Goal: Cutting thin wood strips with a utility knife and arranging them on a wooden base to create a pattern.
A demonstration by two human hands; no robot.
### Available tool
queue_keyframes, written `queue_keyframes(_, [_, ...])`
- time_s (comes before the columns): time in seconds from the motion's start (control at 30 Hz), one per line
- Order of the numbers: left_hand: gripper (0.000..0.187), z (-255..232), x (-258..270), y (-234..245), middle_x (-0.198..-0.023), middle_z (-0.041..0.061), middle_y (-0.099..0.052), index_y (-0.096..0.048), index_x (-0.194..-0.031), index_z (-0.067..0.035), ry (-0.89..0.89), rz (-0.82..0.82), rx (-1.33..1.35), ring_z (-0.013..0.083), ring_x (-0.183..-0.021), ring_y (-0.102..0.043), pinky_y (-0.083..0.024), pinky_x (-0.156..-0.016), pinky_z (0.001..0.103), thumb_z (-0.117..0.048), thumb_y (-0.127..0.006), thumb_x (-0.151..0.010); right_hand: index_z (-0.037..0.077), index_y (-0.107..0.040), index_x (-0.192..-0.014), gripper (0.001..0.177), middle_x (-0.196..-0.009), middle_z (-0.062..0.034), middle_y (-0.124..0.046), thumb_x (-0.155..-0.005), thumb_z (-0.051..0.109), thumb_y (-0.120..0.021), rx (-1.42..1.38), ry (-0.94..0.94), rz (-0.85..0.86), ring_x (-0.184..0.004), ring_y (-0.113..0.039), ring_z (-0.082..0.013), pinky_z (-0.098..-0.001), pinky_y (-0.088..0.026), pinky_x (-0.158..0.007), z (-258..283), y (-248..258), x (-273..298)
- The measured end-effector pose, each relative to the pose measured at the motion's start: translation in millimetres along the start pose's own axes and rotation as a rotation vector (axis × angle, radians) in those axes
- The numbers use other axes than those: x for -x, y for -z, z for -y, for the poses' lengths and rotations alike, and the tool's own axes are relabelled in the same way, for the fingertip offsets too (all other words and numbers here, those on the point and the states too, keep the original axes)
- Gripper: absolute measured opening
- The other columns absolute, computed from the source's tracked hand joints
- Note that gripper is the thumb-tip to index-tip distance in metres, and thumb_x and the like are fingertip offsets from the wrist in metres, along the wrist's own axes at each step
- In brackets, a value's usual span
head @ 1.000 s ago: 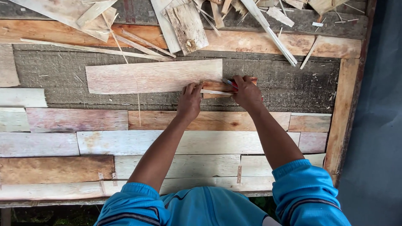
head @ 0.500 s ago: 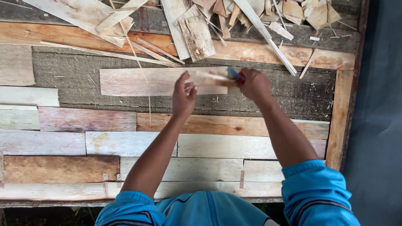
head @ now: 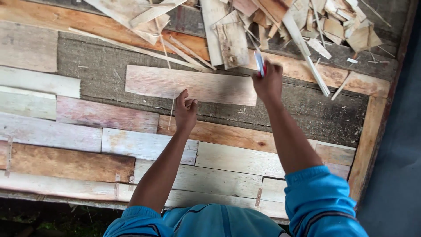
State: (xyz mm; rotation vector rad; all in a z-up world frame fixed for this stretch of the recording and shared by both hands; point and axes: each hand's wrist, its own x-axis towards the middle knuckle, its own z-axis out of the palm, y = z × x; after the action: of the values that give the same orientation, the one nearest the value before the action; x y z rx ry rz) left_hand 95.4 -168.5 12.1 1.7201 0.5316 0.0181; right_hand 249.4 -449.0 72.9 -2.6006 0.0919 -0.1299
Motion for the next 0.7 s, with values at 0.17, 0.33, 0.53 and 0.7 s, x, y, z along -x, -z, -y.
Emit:
queue_keyframes(0.17, [0.063, 6, 2, 11, -0.137, 0.020, -0.049, -0.043, -0.150, -0.004, 0.000, -0.109, 0.015, 0.0328, -0.114, -0.068, -0.061, -0.101, 0.042, -0.013, -0.070, -0.094, 0.006, -0.056, -0.146, 0.072, -0.135, -0.0190, -0.043, -0.082, 0.031, -0.080, 0.035, -0.349, 0.179, -0.115, -0.064, -0.0472, -0.0584, -0.057, -0.095, -19, -27, 79])
queue_keyframes(0.33, [0.066, 19, -1, 4, -0.133, 0.021, -0.049, -0.046, -0.148, -0.001, -0.022, -0.146, 0.055, 0.0331, -0.108, -0.071, -0.065, -0.091, 0.036, -0.012, -0.073, -0.089, 0.003, -0.063, -0.127, 0.057, -0.126, -0.0201, -0.045, -0.081, 0.029, -0.083, -0.029, -0.391, 0.149, -0.109, -0.065, -0.0495, -0.0571, -0.058, -0.090, -28, -42, 95])
queue_keyframes(0.53, [0.073, 5, 8, 12, -0.134, 0.017, -0.050, -0.042, -0.151, -0.002, 0.015, -0.129, -0.025, 0.0280, -0.112, -0.069, -0.066, -0.089, 0.033, -0.018, -0.074, -0.088, 0.005, -0.057, -0.116, 0.054, -0.094, -0.0166, -0.060, -0.080, 0.036, -0.082, -0.374, -0.673, 0.121, -0.062, -0.071, -0.0345, -0.0459, -0.062, -0.052, -54, -44, 87])
queue_keyframes(0.7, [0.067, 7, 9, 12, -0.125, 0.016, -0.049, -0.047, -0.147, -0.006, 0.022, -0.286, 0.059, 0.0315, -0.100, -0.070, -0.064, -0.086, 0.034, -0.014, -0.076, -0.087, 0.007, -0.061, -0.106, 0.034, -0.078, -0.0101, -0.062, -0.088, 0.027, -0.080, -0.556, -0.739, 0.272, -0.056, -0.065, -0.0217, -0.0348, -0.055, -0.049, -35, -13, 108])
